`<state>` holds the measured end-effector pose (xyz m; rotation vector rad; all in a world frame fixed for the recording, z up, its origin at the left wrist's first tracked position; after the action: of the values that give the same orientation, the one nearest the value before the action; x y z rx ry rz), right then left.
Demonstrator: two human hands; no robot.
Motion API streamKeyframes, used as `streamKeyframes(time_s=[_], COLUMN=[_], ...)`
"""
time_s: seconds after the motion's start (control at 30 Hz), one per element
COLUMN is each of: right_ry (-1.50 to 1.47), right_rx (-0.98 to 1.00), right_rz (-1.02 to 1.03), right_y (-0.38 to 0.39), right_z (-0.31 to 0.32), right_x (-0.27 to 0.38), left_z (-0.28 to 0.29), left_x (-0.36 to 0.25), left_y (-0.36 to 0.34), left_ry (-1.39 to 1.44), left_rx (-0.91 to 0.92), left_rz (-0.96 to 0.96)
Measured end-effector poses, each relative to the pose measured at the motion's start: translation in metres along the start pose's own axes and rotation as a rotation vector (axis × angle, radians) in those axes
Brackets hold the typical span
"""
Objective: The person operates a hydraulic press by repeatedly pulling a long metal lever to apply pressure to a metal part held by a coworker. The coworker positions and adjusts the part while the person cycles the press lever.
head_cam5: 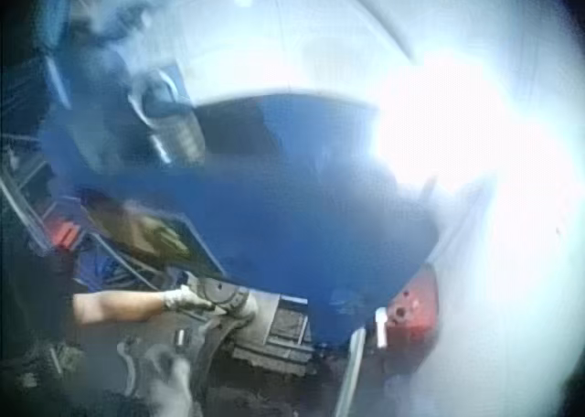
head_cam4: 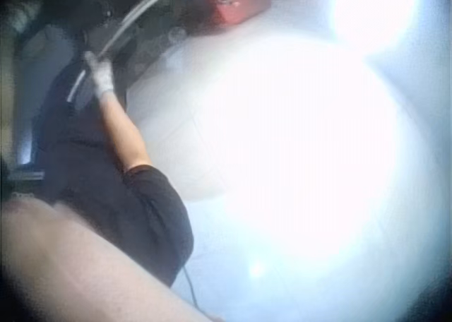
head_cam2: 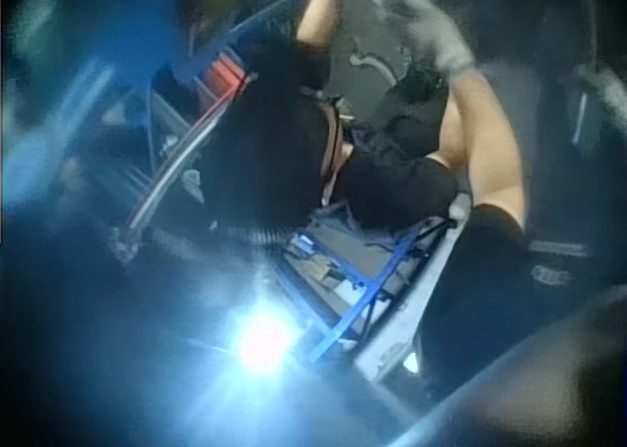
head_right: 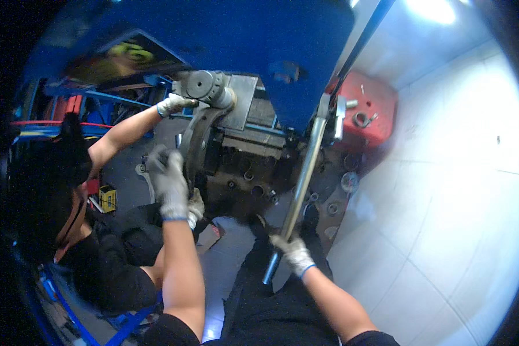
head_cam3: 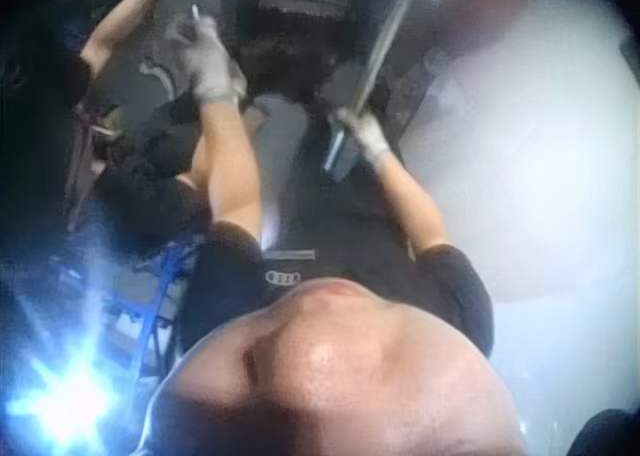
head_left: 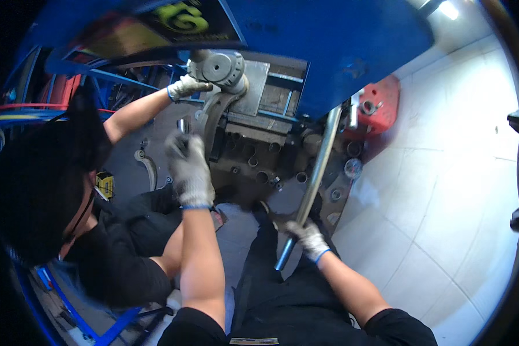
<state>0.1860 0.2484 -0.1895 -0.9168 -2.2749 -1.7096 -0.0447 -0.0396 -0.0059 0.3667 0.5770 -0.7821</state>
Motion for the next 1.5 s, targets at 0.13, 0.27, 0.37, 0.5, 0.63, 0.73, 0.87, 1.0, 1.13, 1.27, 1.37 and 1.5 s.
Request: streamKeyframes(time_s=[0.13,0.27,0.37,0.5,0.63,0.73,0.87,1.0,1.13,1.27,1.37,1.5], right_ry=[-0.065,-0.348,-0.524,-0.845,-0.264,-0.019,0.458,0.399,-0.100,-0.633,-0.571,0.225], right_rx=[0.061,0.252,0.427,0.911,0.448,0.181,-0.216,-0.154,0.175,0.781,0.715,0.065], right_rz=[-0.237,-0.327,-0.157,-0.225,-0.153,-0.143,-0.209,-0.269,-0.211,0.059,0.176,-0.069], right_y=[0.036,0.115,0.184,0.258,0.214,0.150,0.069,0.051,0.135,0.253,0.257,0.143], right_z=[-0.035,-0.071,-0.086,-0.110,-0.092,-0.072,-0.011,-0.020,-0.077,-0.112,-0.103,-0.058], right_x=[0.020,0.093,0.178,0.238,0.164,0.073,0.001,-0.013,0.058,0.188,0.194,0.046], left_z=[0.028,0.093,0.119,0.127,0.115,0.117,0.140,0.165,0.169,0.156,0.143,0.142], left_x=[0.025,0.052,0.102,0.160,0.190,0.203,0.225,0.246,0.254,0.256,0.259,0.260], left_y=[0.110,0.195,0.239,0.304,0.356,0.369,0.373,0.359,0.348,0.350,0.361,0.376], left_ry=[0.018,-0.106,0.079,-0.023,-0.149,-0.247,-0.290,-0.251,-0.202,-0.148,-0.198,-0.335], left_rx=[0.110,0.187,0.282,0.380,0.653,0.728,0.734,0.650,0.636,0.686,0.785,0.858], left_rz=[-0.184,-0.210,0.035,0.189,0.251,0.165,0.149,0.179,0.124,0.128,0.155,0.179])
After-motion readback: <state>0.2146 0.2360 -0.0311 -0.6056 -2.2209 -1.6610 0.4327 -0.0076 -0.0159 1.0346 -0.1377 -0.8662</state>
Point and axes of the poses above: each hand's wrist, its own y-axis away from the middle knuckle, its own z-axis out of the back of the hand, x = y × z, the point moved 6 cm from there along -y, towards the middle knuckle, and after that the axes turned 12 degrees about -y, right-handed, at the moved point
